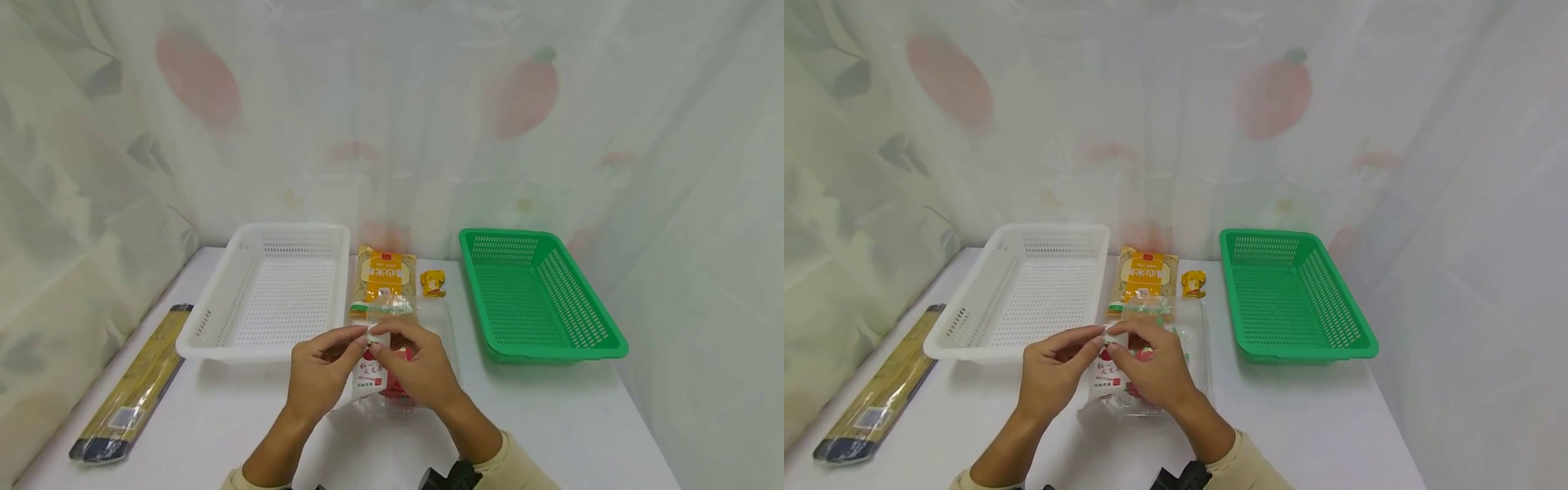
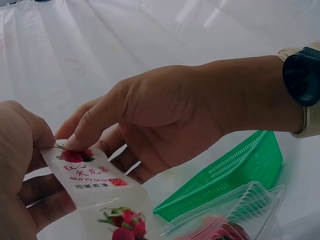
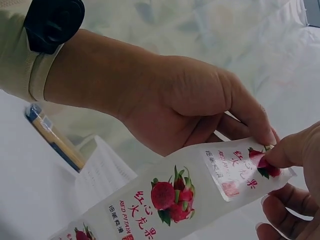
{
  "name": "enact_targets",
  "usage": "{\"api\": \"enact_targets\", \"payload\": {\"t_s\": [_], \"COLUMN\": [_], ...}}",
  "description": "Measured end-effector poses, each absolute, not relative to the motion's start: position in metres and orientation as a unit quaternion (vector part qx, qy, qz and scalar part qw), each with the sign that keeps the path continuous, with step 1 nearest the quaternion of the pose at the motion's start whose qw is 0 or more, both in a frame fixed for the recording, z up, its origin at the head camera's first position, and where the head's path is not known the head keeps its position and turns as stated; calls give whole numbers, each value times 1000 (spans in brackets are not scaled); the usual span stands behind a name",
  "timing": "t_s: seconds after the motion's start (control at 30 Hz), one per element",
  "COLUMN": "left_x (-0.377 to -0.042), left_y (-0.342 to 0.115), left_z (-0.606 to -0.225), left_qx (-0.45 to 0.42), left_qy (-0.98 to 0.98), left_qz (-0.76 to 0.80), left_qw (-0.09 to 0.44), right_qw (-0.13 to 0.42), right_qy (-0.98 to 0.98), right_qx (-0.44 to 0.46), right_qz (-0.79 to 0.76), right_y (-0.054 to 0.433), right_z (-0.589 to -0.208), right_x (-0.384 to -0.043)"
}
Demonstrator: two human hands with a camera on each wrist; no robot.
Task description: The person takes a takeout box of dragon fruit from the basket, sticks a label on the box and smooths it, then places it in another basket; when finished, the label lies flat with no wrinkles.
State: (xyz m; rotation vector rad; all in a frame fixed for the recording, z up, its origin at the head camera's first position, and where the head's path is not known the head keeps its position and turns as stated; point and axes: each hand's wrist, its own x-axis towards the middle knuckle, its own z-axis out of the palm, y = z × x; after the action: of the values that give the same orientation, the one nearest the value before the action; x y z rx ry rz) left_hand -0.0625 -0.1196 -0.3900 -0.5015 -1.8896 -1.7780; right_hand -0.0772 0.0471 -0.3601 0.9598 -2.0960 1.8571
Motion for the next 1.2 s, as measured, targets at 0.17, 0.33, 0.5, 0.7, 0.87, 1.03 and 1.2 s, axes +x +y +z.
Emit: {"api": "enact_targets", "payload": {"t_s": [0.17, 0.33, 0.5, 0.7, 0.87, 1.03, 1.2], "left_x": [-63, -64, -66, -69, -72, -74, -75], "left_y": [-119, -119, -120, -123, -128, -131, -137], "left_z": [-390, -390, -388, -386, -387, -388, -388], "left_qx": [-172, -124, -57, 0, 36, 66, 87], "left_qy": [-690, -698, -704, -676, -646, -615, -576], "left_qz": [-660, -669, -675, -707, -731, -749, -772], "left_qw": [241, 222, 215, 209, 219, 236, 254], "right_qw": [96, 94, 77, 116, 123, 137, 144], "right_qy": [-708, -725, -729, -736, -719, -672, -620], "right_qx": [314, 288, 273, 291, 316, 362, 402], "right_qz": [625, 619, 623, 600, 606, 631, 658], "right_y": [45, 43, 41, 42, 41, 41, 41], "right_z": [-360, -357, -356, -361, -358, -373, -386], "right_x": [-78, -77, -76, -79, -77, -87, -96]}}
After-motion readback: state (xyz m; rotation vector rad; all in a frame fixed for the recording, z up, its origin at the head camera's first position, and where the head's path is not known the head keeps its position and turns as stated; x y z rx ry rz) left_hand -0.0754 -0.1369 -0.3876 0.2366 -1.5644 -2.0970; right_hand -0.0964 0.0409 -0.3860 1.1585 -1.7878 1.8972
